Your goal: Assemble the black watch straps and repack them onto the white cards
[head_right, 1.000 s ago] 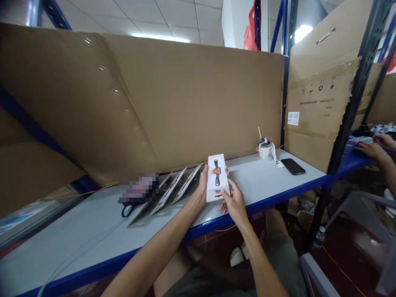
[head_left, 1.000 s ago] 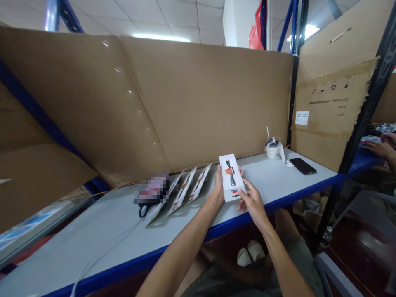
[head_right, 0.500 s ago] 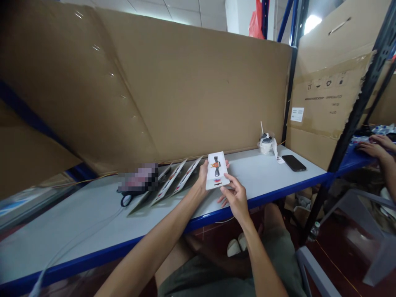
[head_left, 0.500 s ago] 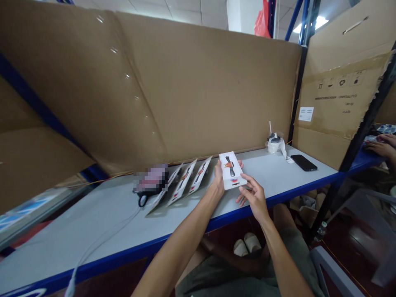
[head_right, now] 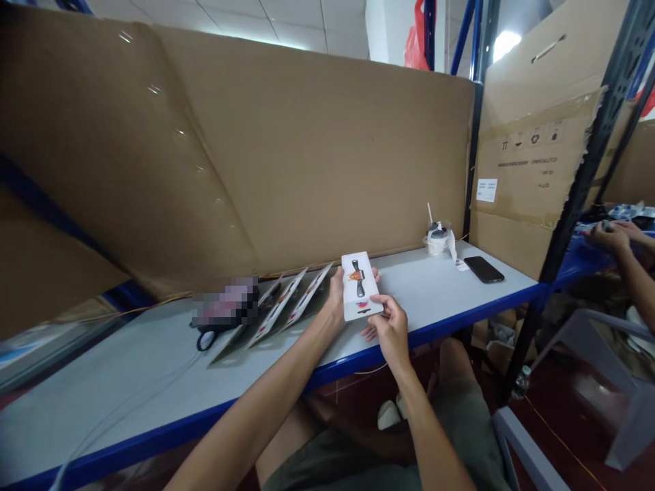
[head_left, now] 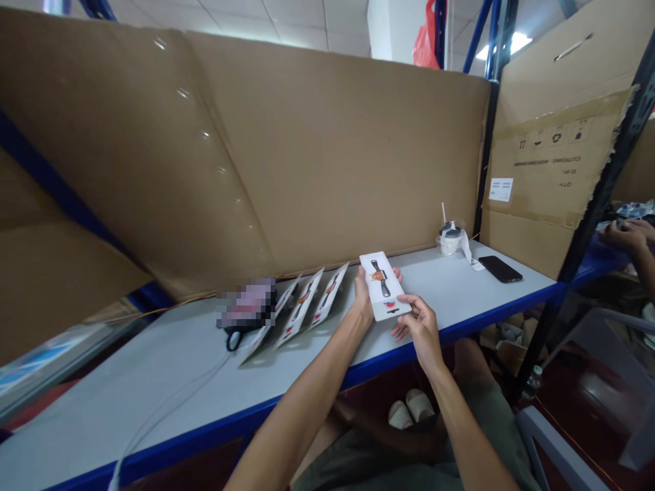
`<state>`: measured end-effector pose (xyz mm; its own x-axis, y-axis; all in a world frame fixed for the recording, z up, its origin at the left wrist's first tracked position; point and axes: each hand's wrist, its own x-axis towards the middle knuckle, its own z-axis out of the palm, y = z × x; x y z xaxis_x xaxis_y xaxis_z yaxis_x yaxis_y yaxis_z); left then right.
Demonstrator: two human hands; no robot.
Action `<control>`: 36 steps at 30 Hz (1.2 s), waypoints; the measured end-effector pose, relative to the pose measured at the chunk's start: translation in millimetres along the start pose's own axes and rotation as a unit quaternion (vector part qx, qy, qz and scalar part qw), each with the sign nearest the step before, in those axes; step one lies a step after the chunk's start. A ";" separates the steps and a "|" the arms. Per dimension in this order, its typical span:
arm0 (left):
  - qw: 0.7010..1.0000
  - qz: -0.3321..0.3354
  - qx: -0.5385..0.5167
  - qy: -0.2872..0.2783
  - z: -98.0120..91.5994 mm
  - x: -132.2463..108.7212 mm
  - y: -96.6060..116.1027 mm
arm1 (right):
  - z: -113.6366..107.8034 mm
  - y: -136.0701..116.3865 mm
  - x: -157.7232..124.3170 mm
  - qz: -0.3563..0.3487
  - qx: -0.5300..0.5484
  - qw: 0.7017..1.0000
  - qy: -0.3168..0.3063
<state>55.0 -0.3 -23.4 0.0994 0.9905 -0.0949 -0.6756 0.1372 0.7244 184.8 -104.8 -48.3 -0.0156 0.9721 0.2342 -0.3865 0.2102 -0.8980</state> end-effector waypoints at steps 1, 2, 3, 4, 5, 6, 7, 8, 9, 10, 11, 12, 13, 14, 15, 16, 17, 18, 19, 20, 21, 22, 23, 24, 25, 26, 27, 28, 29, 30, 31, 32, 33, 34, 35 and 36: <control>1.000 -0.005 -0.018 0.002 0.9 0.1 0.3 | 1.3 -0.2 0.2 0.004 0.004 1.000 0.011; 0.999 -0.010 -0.037 0.003 1.5 0.2 0.7 | 2.5 -0.5 0.3 0.006 0.007 1.000 0.022; 0.998 -0.013 -0.056 0.005 1.9 0.4 1.0 | 3.7 -0.9 0.3 0.005 0.008 0.999 0.031; 0.997 -0.015 -0.073 0.007 2.1 0.6 1.2 | 4.7 -1.4 0.3 0.004 0.008 0.999 0.039; 0.996 -0.015 -0.088 0.011 2.0 0.8 1.2 | 5.6 -1.8 0.2 0.002 0.007 0.999 0.046; 0.995 -0.015 -0.098 0.015 1.7 1.1 1.2 | 6.3 -2.2 0.2 0.000 0.004 0.999 0.051; 0.994 -0.012 -0.107 0.019 1.3 1.4 1.2 | 6.8 -2.6 0.4 -0.001 0.000 0.998 0.057; 0.993 -0.009 -0.114 0.022 0.8 1.8 1.2 | 7.2 -2.8 0.6 -0.001 -0.002 0.998 0.062; 0.992 -0.007 -0.120 0.024 0.4 2.2 1.2 | 7.4 -2.8 1.0 0.000 -0.002 0.998 0.065; 0.992 -0.006 -0.125 0.026 0.2 2.6 1.4 | 7.5 -2.8 1.5 0.001 -0.001 0.998 0.067; 0.991 -0.007 -0.132 0.027 0.3 2.9 1.7 | 7.5 -2.6 2.1 0.001 0.000 0.998 0.069; 0.990 -0.009 -0.140 0.027 0.5 3.2 2.1 | 7.4 -2.3 2.9 0.000 -0.001 0.997 0.071; 0.989 -0.010 -0.148 0.025 1.0 3.4 2.5 | 7.3 -1.8 3.8 -0.002 -0.005 0.997 0.074; 0.988 -0.011 -0.152 0.023 1.7 3.6 2.8 | 7.2 -1.2 4.9 -0.003 -0.013 0.997 0.076; 0.988 -0.012 -0.152 0.021 2.3 3.9 3.0 | 7.1 -0.4 6.1 -0.001 -0.024 0.997 0.078; 0.989 -0.013 -0.149 0.019 2.9 4.2 3.0 | 6.9 0.6 7.5 0.001 -0.041 0.996 0.081; 0.990 -0.014 -0.141 0.020 3.3 4.7 2.8 | 6.8 2.0 9.1 0.000 -0.063 0.994 0.085; 0.991 -0.015 -0.131 0.024 3.4 5.3 2.6 | 6.6 3.7 10.8 -0.010 -0.091 0.992 0.091; 0.992 -0.015 -0.122 0.030 3.2 6.1 2.2 | 6.3 5.6 12.5 -0.025 -0.120 0.987 0.099; 0.993 -0.015 -0.114 0.037 2.6 7.0 1.9 | 5.9 7.7 14.1 -0.045 -0.147 0.982 0.108; 0.993 -0.015 -0.108 0.042 1.7 8.0 1.7 | 5.4 10.0 15.8 -0.065 -0.168 0.977 0.115; 0.993 -0.014 -0.106 0.044 0.7 9.0 1.5 | 4.9 12.3 17.3 -0.081 -0.182 0.973 0.119; 0.993 -0.013 -0.106 0.042 -0.5 9.8 1.3 | 4.2 14.4 18.7 -0.091 -0.189 0.970 0.121; 0.993 -0.014 -0.107 0.039 -1.7 10.5 1.1 | 3.6 16.3 20.0 -0.097 -0.193 0.969 0.120; 0.994 -0.015 -0.106 0.036 -2.7 11.0 0.9 | 2.9 17.9 21.2 -0.102 -0.195 0.968 0.119; 0.994 -0.017 -0.105 0.034 -3.5 11.4 0.6 | 2.3 19.1 22.2 -0.106 -0.199 0.967 0.118; 0.994 -0.022 -0.104 0.031 -4.1 11.6 0.2 | 1.8 20.0 23.0 -0.111 -0.202 0.966 0.117; 0.994 -0.027 -0.103 0.029 -4.5 11.6 -0.3 | 1.4 20.5 23.5 -0.116 -0.206 0.965 0.115; 0.994 -0.031 -0.104 0.027 -4.6 11.6 -1.0 | 1.2 20.7 23.6 -0.123 -0.212 0.963 0.113; 0.993 -0.034 -0.107 0.024 -4.4 11.4 -1.7 | 1.3 20.7 23.0 -0.132 -0.221 0.960 0.113; 0.993 -0.034 -0.111 0.019 -4.2 11.2 -2.6 | 1.6 20.4 22.0 -0.143 -0.236 0.954 0.117; 0.993 -0.032 -0.115 0.013 -3.9 11.1 -3.5 | 2.4 20.0 20.3 -0.158 -0.258 0.945 0.124; 0.993 -0.029 -0.118 0.007 -3.6 11.0 -4.4 | 3.5 19.5 18.3 -0.177 -0.288 0.931 0.135; 0.993 -0.026 -0.119 0.002 -3.4 11.0 -5.3 | 4.9 18.9 16.1 -0.199 -0.321 0.914 0.147; 0.993 -0.024 -0.118 -0.002 -3.4 11.1 -6.2 | 6.5 18.3 14.0 -0.221 -0.354 0.895 0.155; 0.993 -0.024 -0.115 -0.002 -3.7 11.4 -7.0 | 8.1 17.7 12.3 -0.242 -0.383 0.878 0.156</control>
<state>58.2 10.1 -32.1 0.1380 0.9828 -0.1231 -0.8188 0.1831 0.5440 170.3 -90.0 -58.3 0.2788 0.7060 0.6510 0.4567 0.4989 -0.7366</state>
